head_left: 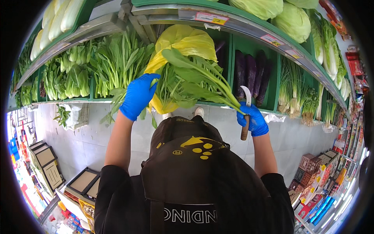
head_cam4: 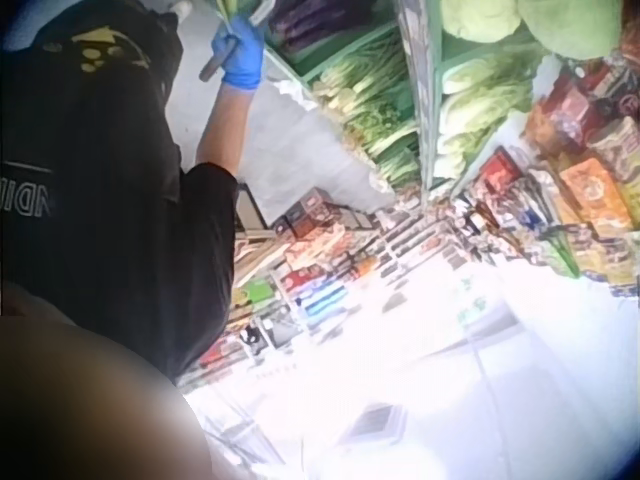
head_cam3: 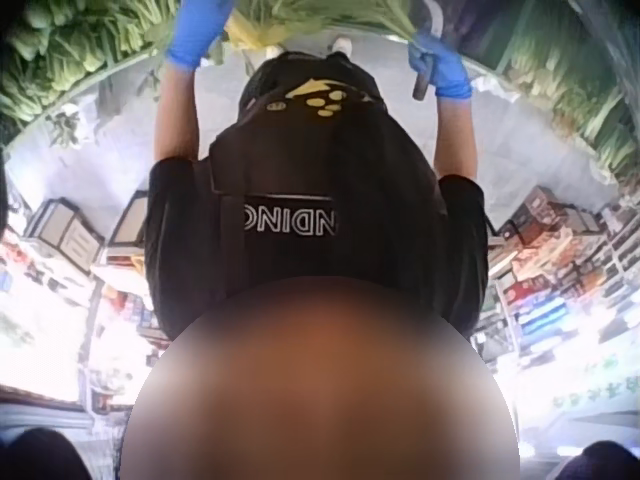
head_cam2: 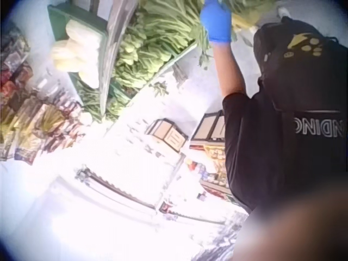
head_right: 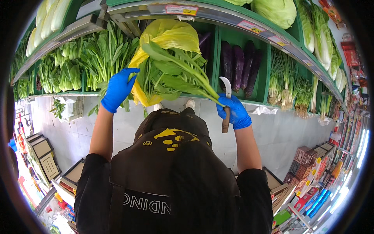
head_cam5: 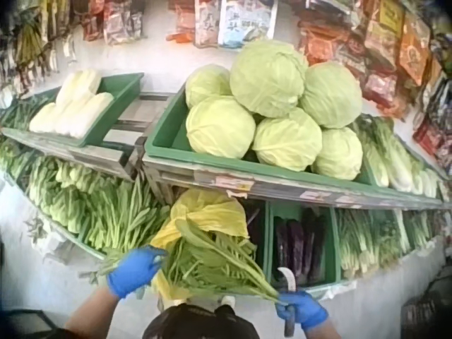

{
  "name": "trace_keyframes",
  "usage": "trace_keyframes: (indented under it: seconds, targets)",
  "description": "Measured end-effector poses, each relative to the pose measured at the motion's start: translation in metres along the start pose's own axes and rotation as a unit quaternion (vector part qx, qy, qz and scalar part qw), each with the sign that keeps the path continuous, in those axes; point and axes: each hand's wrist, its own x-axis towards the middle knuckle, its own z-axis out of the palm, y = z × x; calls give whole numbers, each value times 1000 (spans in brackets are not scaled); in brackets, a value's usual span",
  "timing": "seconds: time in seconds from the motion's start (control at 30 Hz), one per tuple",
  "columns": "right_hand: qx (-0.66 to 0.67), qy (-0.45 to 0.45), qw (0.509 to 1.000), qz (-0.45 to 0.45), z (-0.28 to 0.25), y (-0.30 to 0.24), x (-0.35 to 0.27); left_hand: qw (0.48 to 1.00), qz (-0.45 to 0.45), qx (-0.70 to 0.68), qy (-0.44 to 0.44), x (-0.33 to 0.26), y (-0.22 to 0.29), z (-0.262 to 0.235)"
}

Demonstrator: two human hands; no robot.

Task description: The person selects leafy green vegetables from a refrigerated display, trims the stems with a knife, and places the trimmed vegetables into a yellow plastic bag. The person repeats this process for several bunches of greens.

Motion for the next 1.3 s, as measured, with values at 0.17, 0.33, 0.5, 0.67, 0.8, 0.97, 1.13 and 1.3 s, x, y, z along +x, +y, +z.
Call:
trace_keyframes:
  seconds: [0.17, 0.33, 0.5, 0.67, 0.8, 0.97, 1.13, 1.3]
  targets:
    - [-175, -21, 984, -6, 54, -17, -8, 975, 200, 99, 5, 14, 95, -35]
    - [-332, -56, 941, -47, 107, -42, 1, 932, 329, 125, -86, 25, 129, 7]
    - [-460, -87, 877, -109, 109, -47, 48, 978, 169, -31, -122, 20, 91, 20]
    - [-318, -100, 940, -78, 131, -39, 83, 991, 75, -49, -103, 17, 67, 17]
    - [-330, -97, 930, -126, 142, -27, 117, 996, 39, -75, -41, 18, 57, 28]
    - [-531, -78, 793, -288, 113, -33, 158, 996, 4, -38, -85, 16, 40, 22]
    - [-598, 46, 697, -393, 113, -34, 167, 985, -56, -138, -83, 16, 29, 30]
    - [-624, -36, 659, -419, 129, 10, 130, 989, -71, -130, -22, 24, 41, 51]
